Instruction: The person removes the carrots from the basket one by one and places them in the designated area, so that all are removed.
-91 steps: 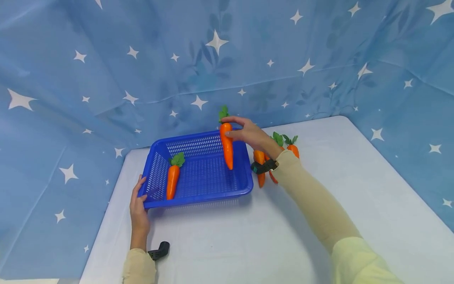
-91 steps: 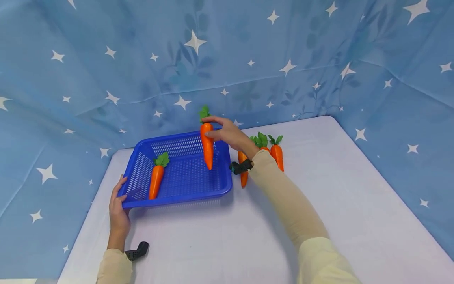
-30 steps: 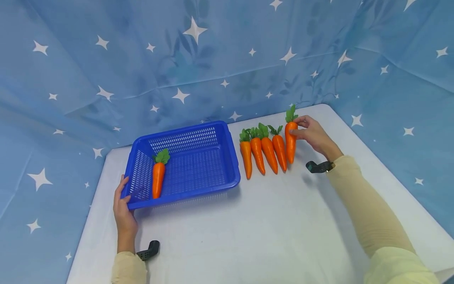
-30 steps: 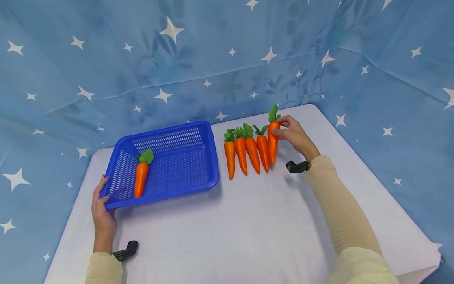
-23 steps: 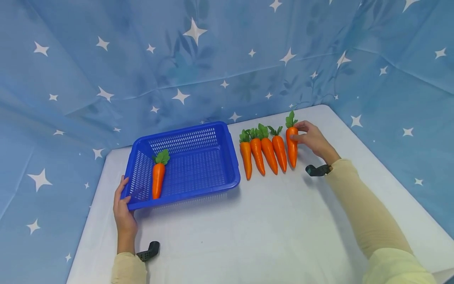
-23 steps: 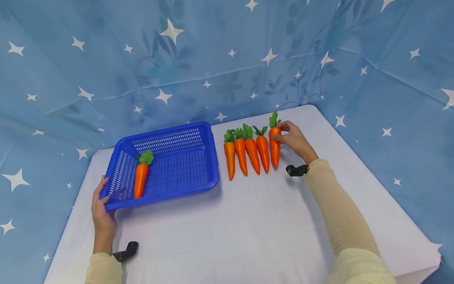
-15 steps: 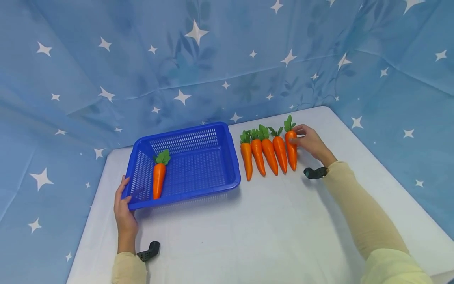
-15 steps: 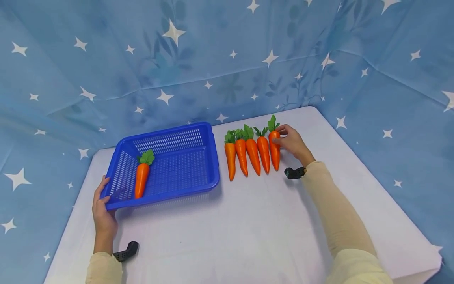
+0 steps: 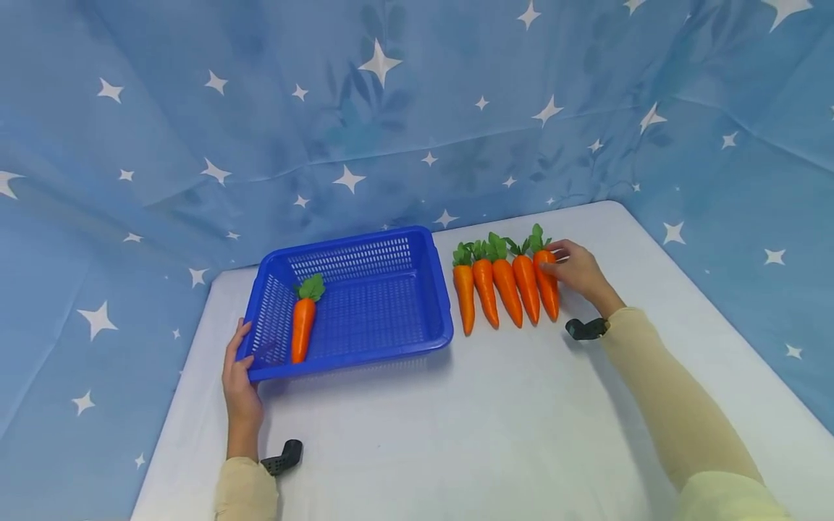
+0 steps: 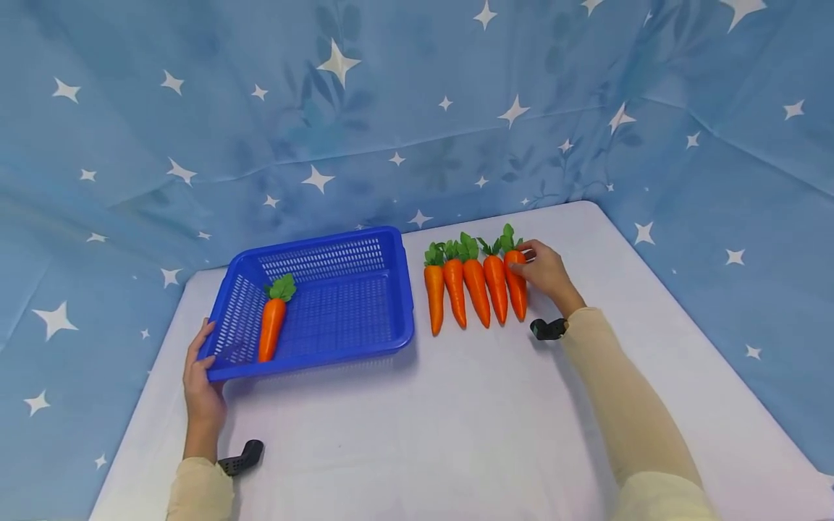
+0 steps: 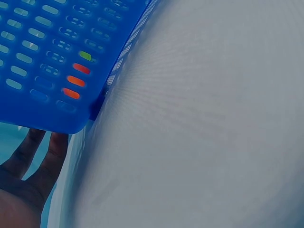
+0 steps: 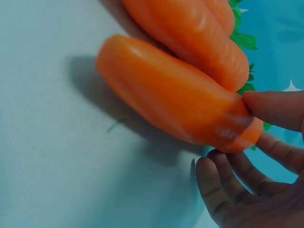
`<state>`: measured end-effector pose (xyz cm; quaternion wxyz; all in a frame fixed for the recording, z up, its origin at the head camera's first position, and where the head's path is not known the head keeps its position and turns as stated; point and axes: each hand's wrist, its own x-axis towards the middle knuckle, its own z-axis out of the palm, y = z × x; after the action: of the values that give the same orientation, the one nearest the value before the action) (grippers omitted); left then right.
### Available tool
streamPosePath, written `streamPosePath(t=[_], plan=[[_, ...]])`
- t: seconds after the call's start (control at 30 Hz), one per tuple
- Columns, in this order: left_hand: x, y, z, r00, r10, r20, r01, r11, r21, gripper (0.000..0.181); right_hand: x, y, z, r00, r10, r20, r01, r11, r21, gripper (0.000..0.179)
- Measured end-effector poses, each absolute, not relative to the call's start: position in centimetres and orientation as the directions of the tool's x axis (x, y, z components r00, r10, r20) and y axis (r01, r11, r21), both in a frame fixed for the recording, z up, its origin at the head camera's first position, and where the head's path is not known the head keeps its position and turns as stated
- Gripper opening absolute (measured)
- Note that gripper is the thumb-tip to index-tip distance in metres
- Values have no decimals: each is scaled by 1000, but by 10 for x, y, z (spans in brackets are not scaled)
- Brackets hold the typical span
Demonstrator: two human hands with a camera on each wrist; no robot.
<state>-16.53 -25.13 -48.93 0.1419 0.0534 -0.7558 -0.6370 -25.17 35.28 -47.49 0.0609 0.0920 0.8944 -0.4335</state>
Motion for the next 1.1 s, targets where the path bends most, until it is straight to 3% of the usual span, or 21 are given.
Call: streamPosePath(t=[0.67, 1.1], plan=[[-167, -255, -492, -958, -245, 151, 102, 204, 974, 64, -258, 348, -482, -979, 178, -98, 185, 578, -795, 74], [-167, -256, -494, -960, -238, 146, 96, 209, 973, 65, -277, 328, -455, -966, 204, 156, -26, 525, -850, 66]])
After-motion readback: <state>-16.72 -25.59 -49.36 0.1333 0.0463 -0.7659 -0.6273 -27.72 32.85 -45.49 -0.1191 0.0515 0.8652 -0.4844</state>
